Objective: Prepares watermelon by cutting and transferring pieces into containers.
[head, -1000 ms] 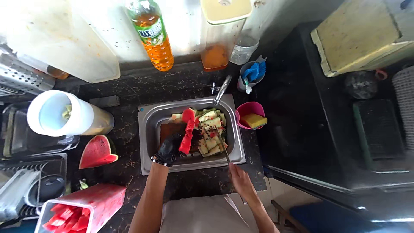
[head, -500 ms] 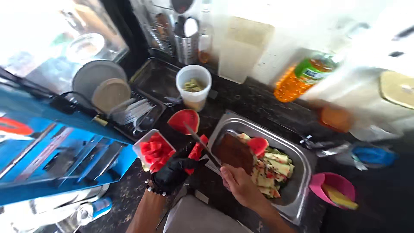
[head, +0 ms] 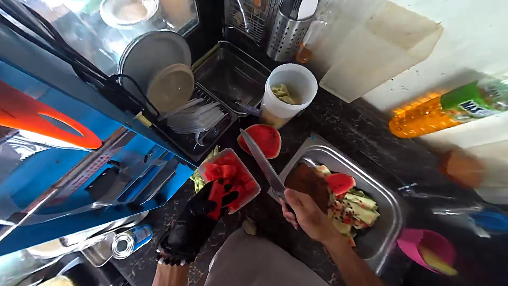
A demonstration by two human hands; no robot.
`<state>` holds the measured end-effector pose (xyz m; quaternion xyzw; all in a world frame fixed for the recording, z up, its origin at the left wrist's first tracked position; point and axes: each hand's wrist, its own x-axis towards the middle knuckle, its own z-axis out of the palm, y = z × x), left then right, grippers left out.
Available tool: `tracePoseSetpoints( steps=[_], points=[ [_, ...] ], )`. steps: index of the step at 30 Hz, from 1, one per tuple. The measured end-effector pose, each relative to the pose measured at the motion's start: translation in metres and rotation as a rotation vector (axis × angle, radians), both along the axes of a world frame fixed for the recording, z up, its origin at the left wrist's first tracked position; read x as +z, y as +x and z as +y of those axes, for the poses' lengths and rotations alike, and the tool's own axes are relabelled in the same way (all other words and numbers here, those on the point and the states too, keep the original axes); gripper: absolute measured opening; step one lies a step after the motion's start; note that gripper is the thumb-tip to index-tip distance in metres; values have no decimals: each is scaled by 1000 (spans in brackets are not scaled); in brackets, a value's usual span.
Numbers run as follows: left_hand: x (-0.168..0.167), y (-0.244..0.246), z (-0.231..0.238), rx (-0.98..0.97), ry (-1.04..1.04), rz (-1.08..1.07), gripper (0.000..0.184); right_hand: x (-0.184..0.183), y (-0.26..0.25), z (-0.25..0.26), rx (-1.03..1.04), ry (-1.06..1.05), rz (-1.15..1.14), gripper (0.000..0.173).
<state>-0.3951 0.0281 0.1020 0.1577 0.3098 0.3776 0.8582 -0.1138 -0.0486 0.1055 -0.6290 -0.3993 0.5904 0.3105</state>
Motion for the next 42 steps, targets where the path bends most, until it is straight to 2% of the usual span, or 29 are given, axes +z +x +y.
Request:
tracePoseSetpoints(
  steps=[3, 6, 9, 12, 16, 19, 21, 23, 25, 27, 29, 32, 35, 39, 42],
  points=[
    [-6, 7, 0, 31, -47, -62, 54, -7, -10, -11, 103, 93, -222, 57],
    [-22, 10, -1, 9, -93, -194, 51, -13, -23, -16, 164, 233, -287, 56],
    [-34, 7, 0, -32, 43, -230, 56, -18, -31, -17, 167, 291, -295, 54],
    [-29, 9, 5, -25, 163, -89, 61, -21, -32, -17, 166, 292, -300, 54],
    [-10, 16, 9, -24, 164, 288, 58, -13, -40, -10, 192, 303, -275, 54],
    [-1, 20, 9, -8, 135, 352, 54, -13, -45, 5, 291, 136, -301, 55],
    [-4, 18, 10, 8, 123, 312, 52, -16, -42, 15, 331, -59, -151, 55],
    [-9, 14, 10, 42, 42, 245, 48, -14, -38, 20, 256, -255, 216, 52],
    [-15, 5, 9, 54, -23, 173, 52, -8, -35, 21, 143, -311, 413, 50],
    [-20, -2, 6, 29, -16, 113, 61, -3, -33, 20, 121, -232, 345, 48],
    [-22, -1, 6, 42, -6, 92, 64, -3, -32, 18, 168, -115, 164, 48],
    [-19, 6, 9, 82, 17, 130, 59, -8, -41, 11, 252, 90, -62, 52],
    [-17, 11, 11, 90, 47, 134, 58, -9, -50, 9, 267, 269, -169, 53],
    [-18, 11, 11, 86, 96, 78, 60, -7, -57, 8, 253, 311, -169, 52],
    [-16, 13, 10, 64, 110, 90, 59, -8, -57, 13, 336, 188, -256, 54]
  ],
)
